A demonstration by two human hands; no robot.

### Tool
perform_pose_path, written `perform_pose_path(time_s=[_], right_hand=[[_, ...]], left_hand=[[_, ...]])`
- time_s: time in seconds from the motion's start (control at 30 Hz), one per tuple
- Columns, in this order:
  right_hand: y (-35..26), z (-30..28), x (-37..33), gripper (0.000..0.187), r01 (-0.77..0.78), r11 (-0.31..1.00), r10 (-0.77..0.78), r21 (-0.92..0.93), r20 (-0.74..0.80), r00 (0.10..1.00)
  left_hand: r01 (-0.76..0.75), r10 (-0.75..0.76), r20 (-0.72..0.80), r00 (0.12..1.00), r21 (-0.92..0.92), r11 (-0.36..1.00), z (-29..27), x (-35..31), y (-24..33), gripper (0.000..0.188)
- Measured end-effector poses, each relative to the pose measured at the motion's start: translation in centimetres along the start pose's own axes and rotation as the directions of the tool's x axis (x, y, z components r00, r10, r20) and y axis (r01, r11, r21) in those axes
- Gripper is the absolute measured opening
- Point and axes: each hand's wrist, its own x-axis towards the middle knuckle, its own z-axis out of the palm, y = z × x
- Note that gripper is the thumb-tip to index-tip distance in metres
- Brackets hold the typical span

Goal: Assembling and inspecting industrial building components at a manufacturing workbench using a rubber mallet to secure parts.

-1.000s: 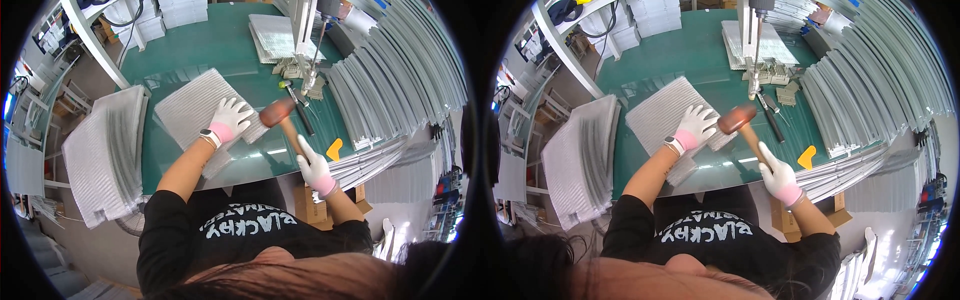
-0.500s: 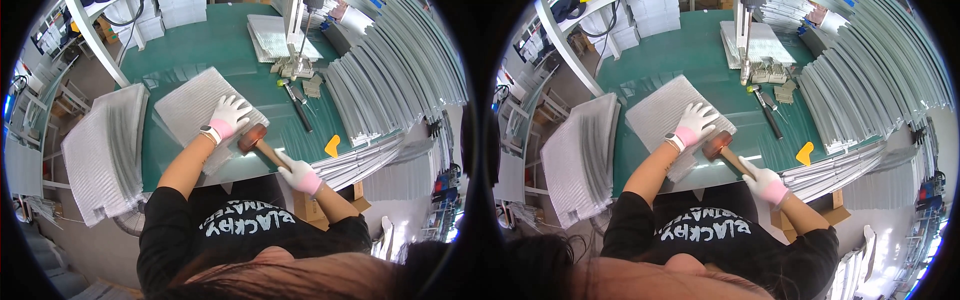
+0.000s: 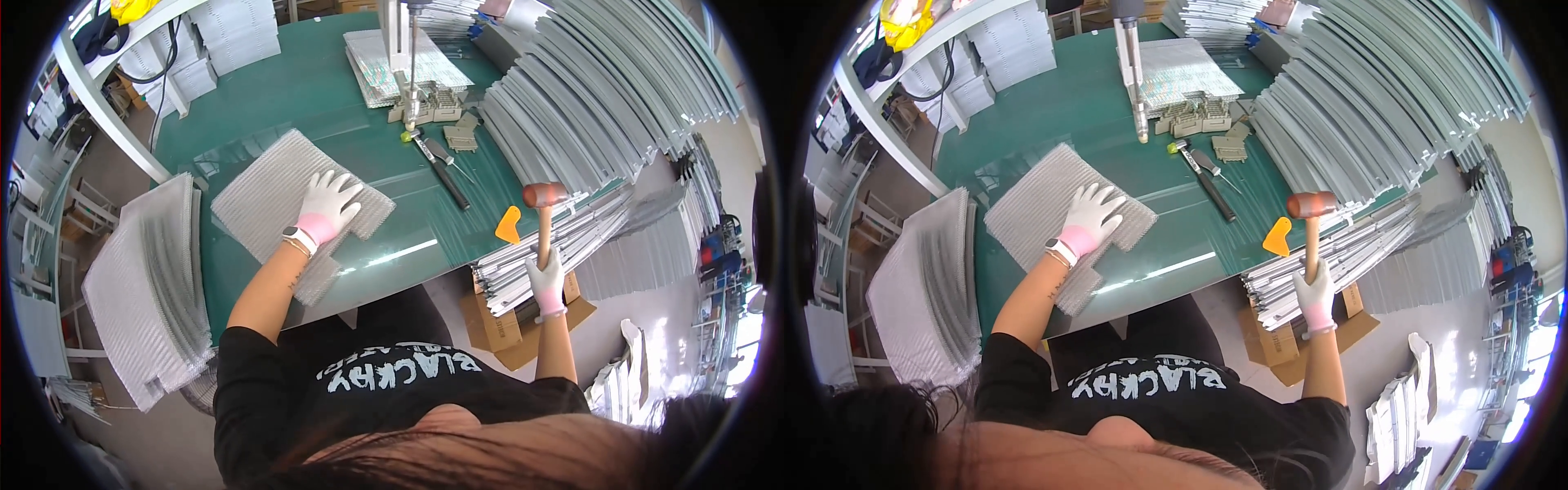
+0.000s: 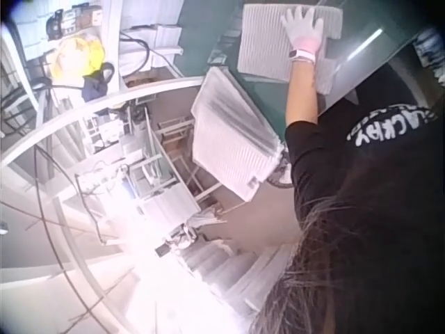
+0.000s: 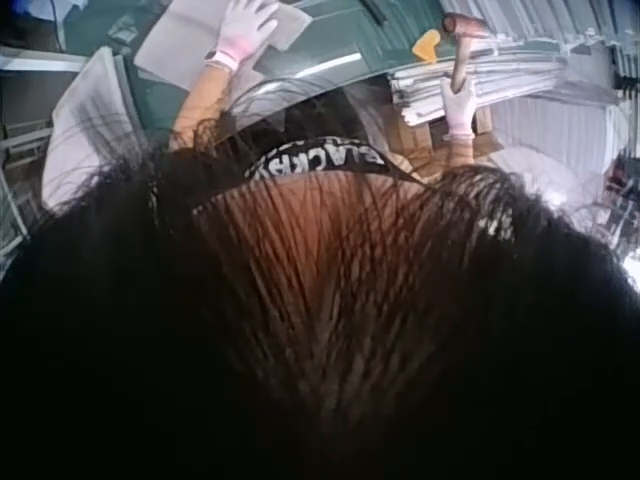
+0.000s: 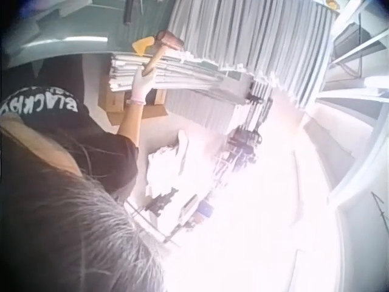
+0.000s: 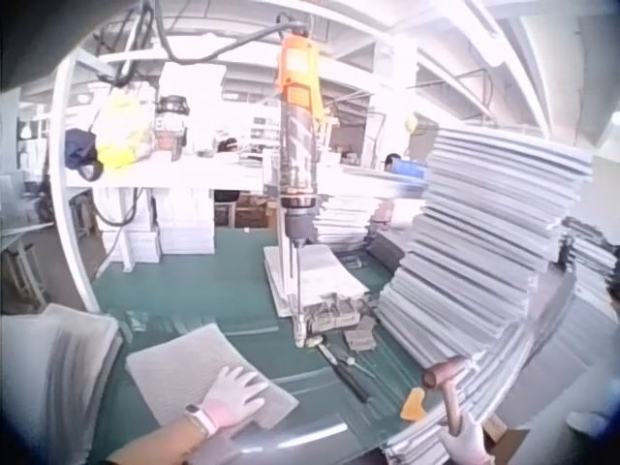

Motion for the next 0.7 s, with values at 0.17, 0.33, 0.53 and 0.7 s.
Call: perform_pose_path(time_s=[0.17,0.33,0.53,0.7], right_hand=[[0.2,4.4,5.4,0.046,0.102,0.99,-0.091,-0.102,0.103,0.99],[-2.0,7.4,10.2,0.051,0.186,0.959,-0.132,-0.212,0.246,0.96],[-4.6,9.1,15.0,0.045,0.285,0.921,-0.196,-0.265,0.316,0.928],[-4.5,9.4,15.3,0.045,0.324,0.927,-0.279,-0.19,0.228,0.933]], left_hand=[[0.022,-0.021,0.027,0.999,-0.05,0.998,-0.1,-0.2,0.0,0.053],[0.173,-0.173,0.024,0.985,0.01,0.985,0.2,-1.1,1.5,0.062],[0.498,-0.495,-0.094,0.864,0.01,0.867,1.4,0.4,4.0,0.063],[0.44,-0.458,-0.322,0.829,-0.131,0.888,2.2,4.1,1.4,0.06]])
